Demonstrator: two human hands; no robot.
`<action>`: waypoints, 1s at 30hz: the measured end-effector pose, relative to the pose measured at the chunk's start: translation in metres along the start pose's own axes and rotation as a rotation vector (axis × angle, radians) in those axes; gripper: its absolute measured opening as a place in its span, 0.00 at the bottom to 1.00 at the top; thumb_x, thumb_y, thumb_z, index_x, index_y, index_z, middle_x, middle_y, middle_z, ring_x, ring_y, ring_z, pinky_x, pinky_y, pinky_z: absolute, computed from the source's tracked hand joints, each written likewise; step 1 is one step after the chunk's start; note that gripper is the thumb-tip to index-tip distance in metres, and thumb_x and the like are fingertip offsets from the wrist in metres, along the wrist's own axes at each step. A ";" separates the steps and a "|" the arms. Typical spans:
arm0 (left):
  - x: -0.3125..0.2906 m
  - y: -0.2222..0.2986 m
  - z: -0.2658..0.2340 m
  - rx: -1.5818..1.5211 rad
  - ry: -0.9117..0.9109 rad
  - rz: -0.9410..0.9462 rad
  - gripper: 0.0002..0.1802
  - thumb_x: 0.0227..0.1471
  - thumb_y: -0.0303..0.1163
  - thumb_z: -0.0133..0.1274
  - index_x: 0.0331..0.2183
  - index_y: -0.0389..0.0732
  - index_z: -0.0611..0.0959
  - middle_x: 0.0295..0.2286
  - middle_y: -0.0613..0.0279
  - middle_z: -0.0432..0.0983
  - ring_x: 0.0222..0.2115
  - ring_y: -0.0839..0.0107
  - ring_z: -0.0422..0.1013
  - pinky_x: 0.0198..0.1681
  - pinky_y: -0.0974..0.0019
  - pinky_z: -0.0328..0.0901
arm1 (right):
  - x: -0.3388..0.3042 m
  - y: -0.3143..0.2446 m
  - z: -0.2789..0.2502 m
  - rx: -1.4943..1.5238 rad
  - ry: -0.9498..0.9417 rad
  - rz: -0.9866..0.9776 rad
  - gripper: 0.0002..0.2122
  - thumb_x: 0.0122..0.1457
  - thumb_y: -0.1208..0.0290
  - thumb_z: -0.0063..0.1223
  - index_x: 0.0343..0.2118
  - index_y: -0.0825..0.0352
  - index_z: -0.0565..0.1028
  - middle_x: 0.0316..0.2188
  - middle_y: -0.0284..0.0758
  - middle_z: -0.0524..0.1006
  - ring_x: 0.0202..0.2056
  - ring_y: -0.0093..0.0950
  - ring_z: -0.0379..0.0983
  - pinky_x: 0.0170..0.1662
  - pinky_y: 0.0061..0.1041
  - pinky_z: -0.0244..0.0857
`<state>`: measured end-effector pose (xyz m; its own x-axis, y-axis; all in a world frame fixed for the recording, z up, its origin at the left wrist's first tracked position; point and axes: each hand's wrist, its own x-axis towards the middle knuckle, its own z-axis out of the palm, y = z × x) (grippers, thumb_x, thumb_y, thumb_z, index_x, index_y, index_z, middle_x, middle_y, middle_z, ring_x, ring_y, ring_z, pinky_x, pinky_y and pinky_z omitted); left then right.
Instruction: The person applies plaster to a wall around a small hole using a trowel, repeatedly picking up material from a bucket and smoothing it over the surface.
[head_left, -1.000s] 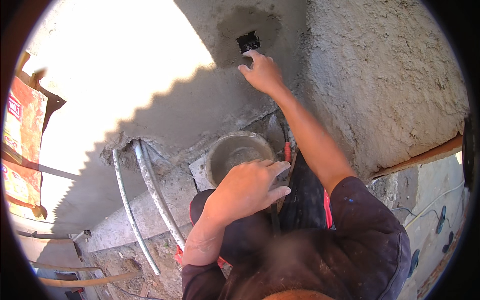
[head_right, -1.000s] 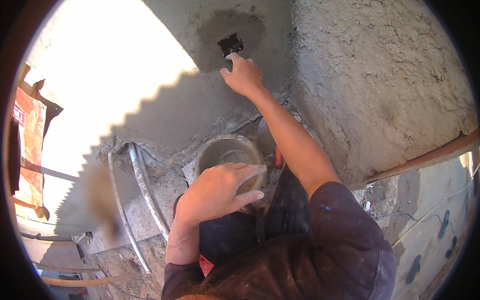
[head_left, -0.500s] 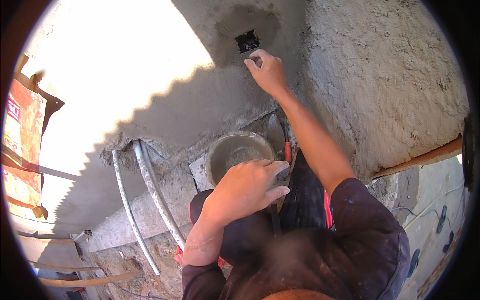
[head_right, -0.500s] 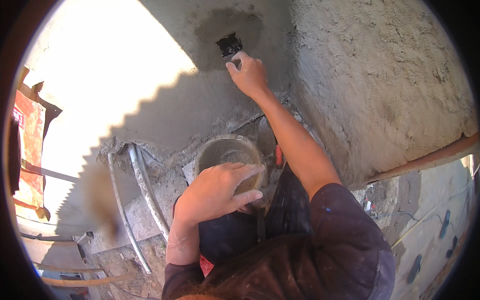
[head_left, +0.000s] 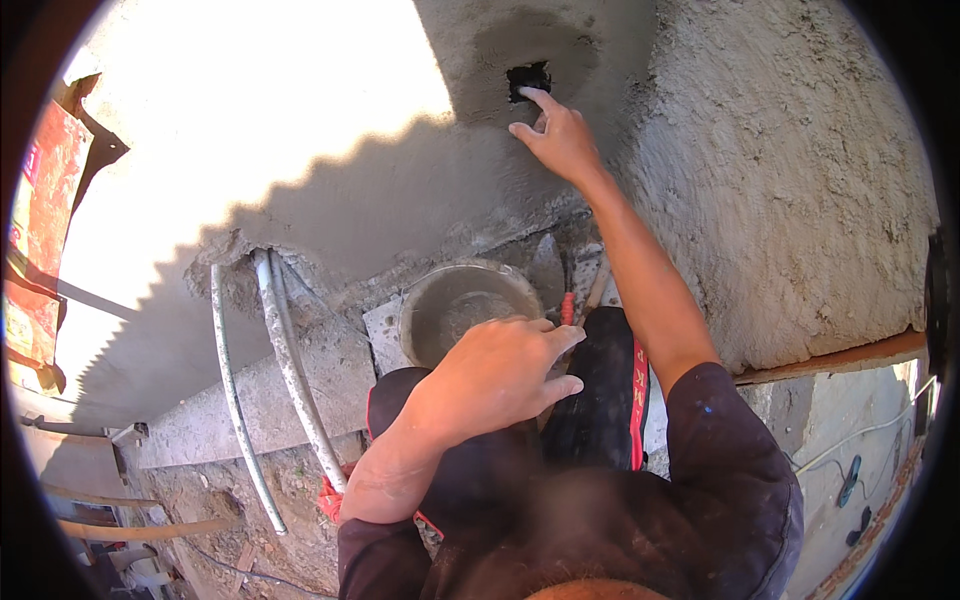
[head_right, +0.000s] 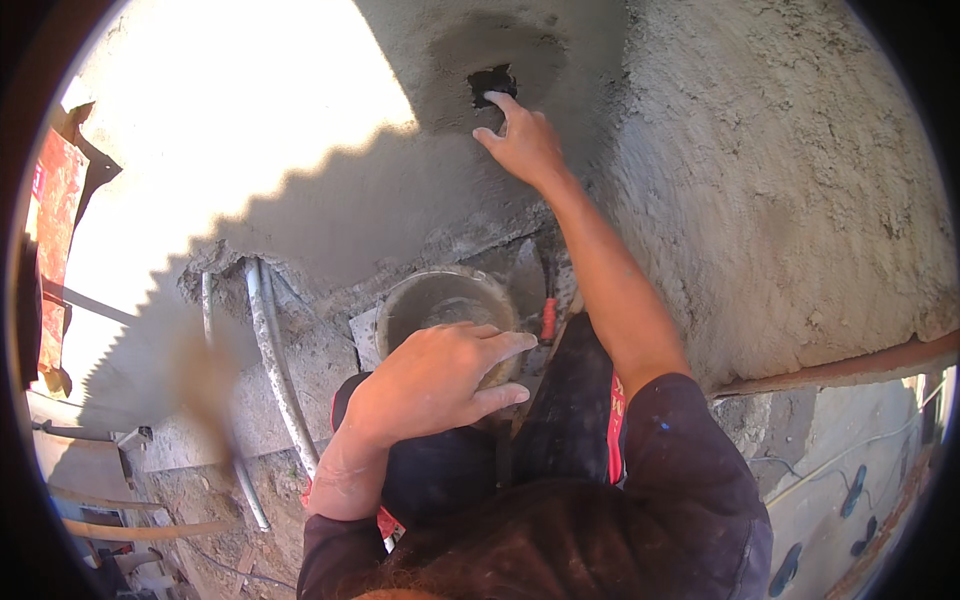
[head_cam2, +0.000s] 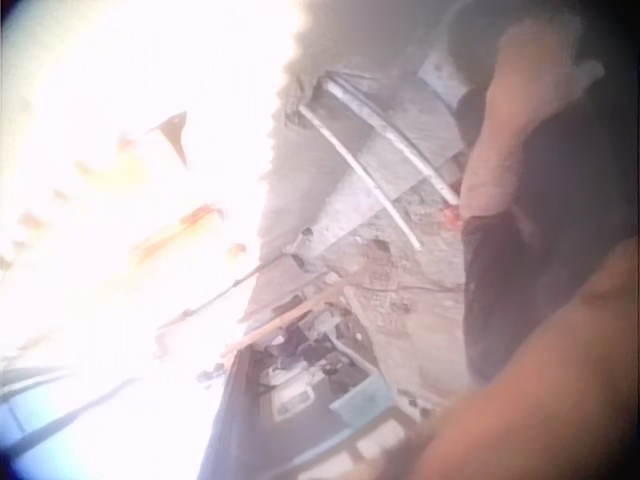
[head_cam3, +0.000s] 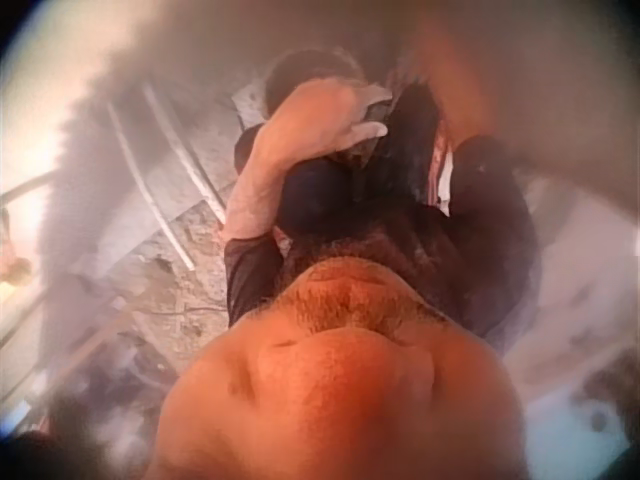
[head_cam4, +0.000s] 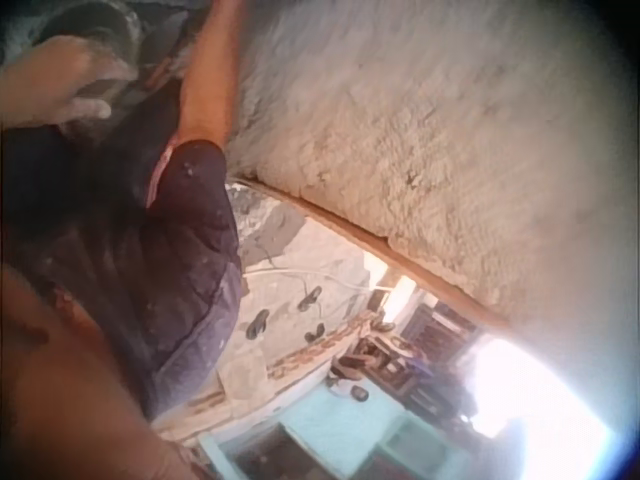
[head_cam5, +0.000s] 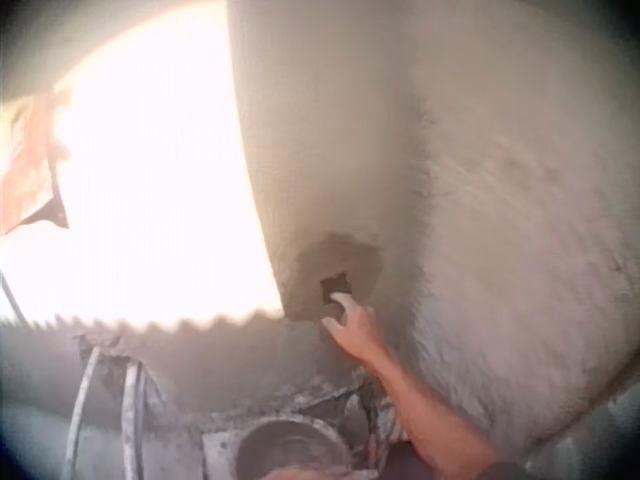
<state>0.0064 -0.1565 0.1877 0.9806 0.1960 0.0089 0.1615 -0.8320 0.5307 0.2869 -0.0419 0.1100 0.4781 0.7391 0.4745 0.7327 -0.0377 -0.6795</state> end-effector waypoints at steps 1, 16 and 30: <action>0.001 -0.001 0.001 -0.016 0.004 0.008 0.24 0.52 0.40 0.62 0.46 0.35 0.81 0.32 0.46 0.81 0.36 0.46 0.77 0.41 0.49 0.71 | 0.000 -0.006 -0.007 -0.042 -0.030 0.025 0.28 0.56 0.58 0.63 0.58 0.63 0.71 0.28 0.43 0.81 0.35 0.43 0.81 0.40 0.43 0.73; -0.004 -0.005 0.002 0.000 0.007 0.004 0.26 0.50 0.41 0.64 0.47 0.34 0.81 0.31 0.48 0.79 0.36 0.49 0.77 0.40 0.51 0.71 | -0.023 -0.015 -0.033 -0.236 0.063 0.004 0.15 0.58 0.61 0.61 0.42 0.66 0.78 0.30 0.46 0.83 0.35 0.45 0.81 0.40 0.42 0.72; -0.012 0.002 0.017 -0.053 0.016 0.099 0.19 0.52 0.41 0.63 0.35 0.33 0.81 0.28 0.50 0.79 0.33 0.49 0.78 0.37 0.52 0.71 | -0.258 0.145 0.140 -0.575 -0.341 0.538 0.21 0.58 0.58 0.58 0.47 0.67 0.69 0.51 0.48 0.74 0.53 0.49 0.72 0.51 0.48 0.69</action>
<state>-0.0032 -0.1694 0.1745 0.9895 0.1229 0.0764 0.0577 -0.8192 0.5706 0.2017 -0.1442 -0.1889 0.7266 0.6814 -0.0879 0.6241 -0.7080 -0.3305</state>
